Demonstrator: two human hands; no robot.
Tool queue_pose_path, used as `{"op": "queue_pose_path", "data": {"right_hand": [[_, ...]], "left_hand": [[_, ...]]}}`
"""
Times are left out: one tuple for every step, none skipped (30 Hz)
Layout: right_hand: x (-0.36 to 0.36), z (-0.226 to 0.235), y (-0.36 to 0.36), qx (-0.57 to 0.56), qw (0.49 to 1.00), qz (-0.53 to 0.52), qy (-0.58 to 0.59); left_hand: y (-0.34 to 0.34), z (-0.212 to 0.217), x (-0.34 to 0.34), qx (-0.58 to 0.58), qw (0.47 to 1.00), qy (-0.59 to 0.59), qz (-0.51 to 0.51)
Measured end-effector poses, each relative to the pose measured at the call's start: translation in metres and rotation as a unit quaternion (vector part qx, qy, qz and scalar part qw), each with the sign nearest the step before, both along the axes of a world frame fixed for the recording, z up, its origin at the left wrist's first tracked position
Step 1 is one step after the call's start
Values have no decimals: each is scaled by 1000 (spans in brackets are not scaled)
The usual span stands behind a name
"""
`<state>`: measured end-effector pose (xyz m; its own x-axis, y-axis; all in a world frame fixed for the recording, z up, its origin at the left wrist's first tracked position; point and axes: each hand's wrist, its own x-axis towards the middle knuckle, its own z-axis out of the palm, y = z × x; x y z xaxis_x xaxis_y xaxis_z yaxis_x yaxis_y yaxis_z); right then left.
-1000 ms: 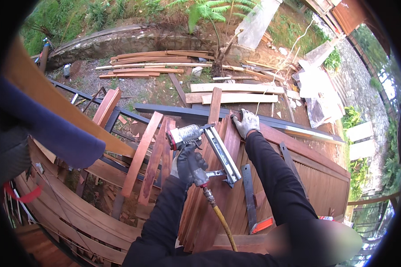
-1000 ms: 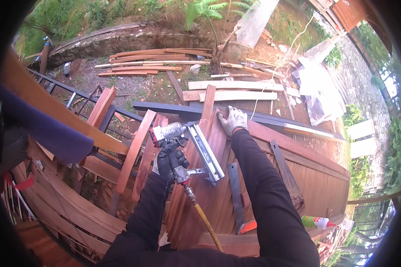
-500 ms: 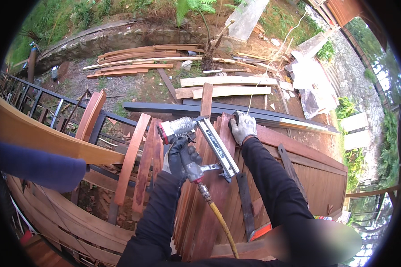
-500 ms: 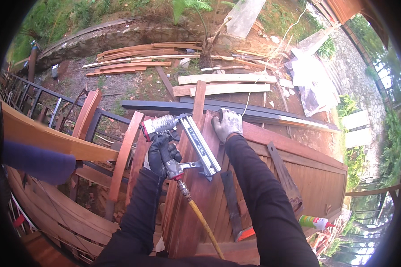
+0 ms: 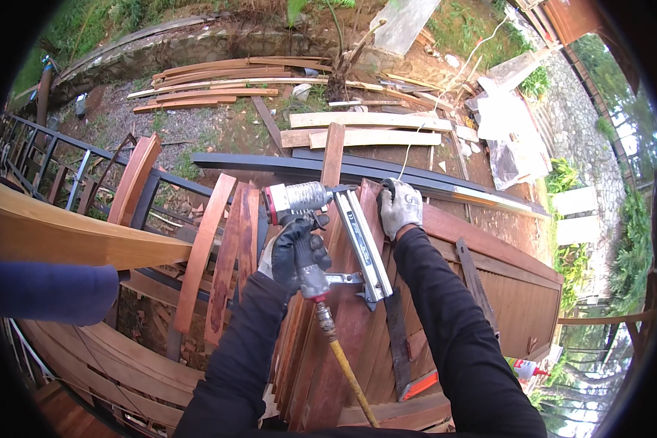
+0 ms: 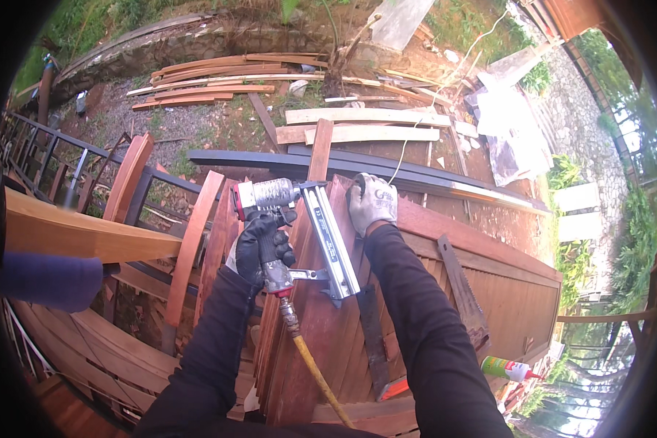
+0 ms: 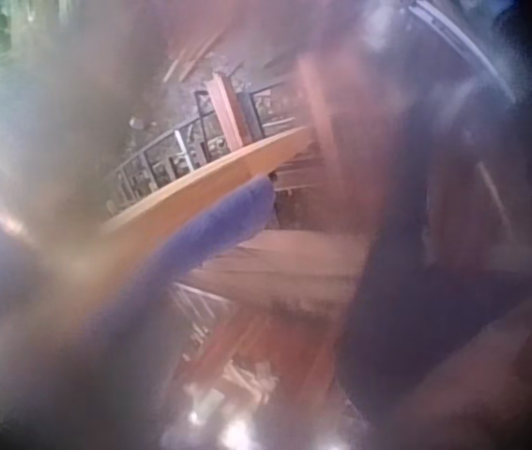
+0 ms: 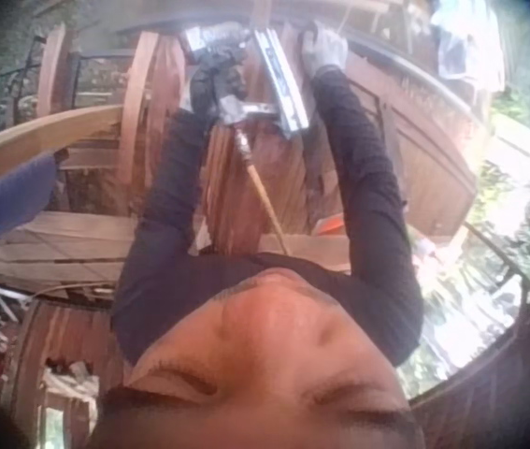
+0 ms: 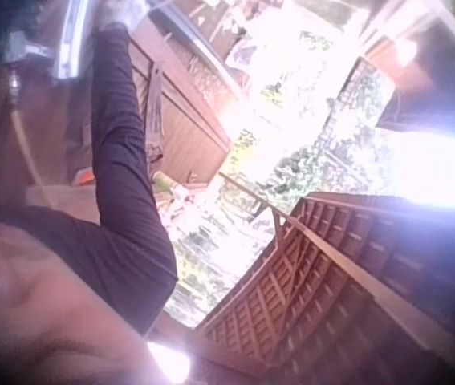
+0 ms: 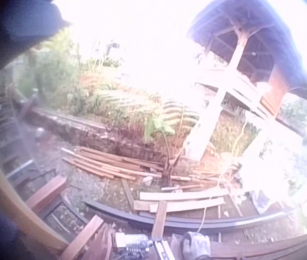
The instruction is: The person assembles a wooden frame by positioning planks and using a nail gun to fasten them together. They also use a sanding block to smooth the edges of the wood. The person works on a partially constructed wooden structure in an outdoor setting.
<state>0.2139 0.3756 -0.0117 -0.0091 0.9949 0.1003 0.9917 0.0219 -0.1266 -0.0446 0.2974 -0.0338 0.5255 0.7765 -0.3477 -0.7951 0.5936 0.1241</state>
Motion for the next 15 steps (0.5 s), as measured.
{"op": "queue_pose_path", "data": {"right_hand": [[0,2,0,-5,1000,1,3],[-1,4,-1,-11,1000,0,3],[-1,5,-1,-16,1000,-1,3],[0,6,-1,-20,1000,-2,2],[1,5,-1,-12,1000,-1,3],[2,3,-1,-3,1000,-1,4],[2,1,-1,4,1000,0,5],[3,0,-1,6,1000,0,4],[2,1,-1,7,1000,1,3],[2,1,-1,8,1000,1,2],[1,2,-2,7,1000,0,3],[0,3,-2,5,1000,-1,4],[0,4,-2,3,1000,-3,4],[-1,4,-3,0,1000,-4,4],[-1,5,-3,-3,1000,-6,4]], "left_hand": [[2,1,-1,3,1000,3,-8],[4,1,-2,6,1000,6,-17],[6,-1,-3,12,1000,8,-25],[8,-3,-3,18,999,9,-32],[10,-4,-3,25,999,10,-40],[11,-4,-4,30,998,19,-45],[13,-4,-6,34,998,28,-49],[14,-4,-7,38,997,38,-53],[15,-3,-7,32,997,49,-53],[16,-1,-8,25,996,61,-54],[16,1,-8,19,996,74,-54],[17,2,-9,23,996,68,-58],[18,1,-10,26,996,61,-63],[18,1,-11,30,996,55,-67],[18,2,-11,30,996,57,-65]]}}
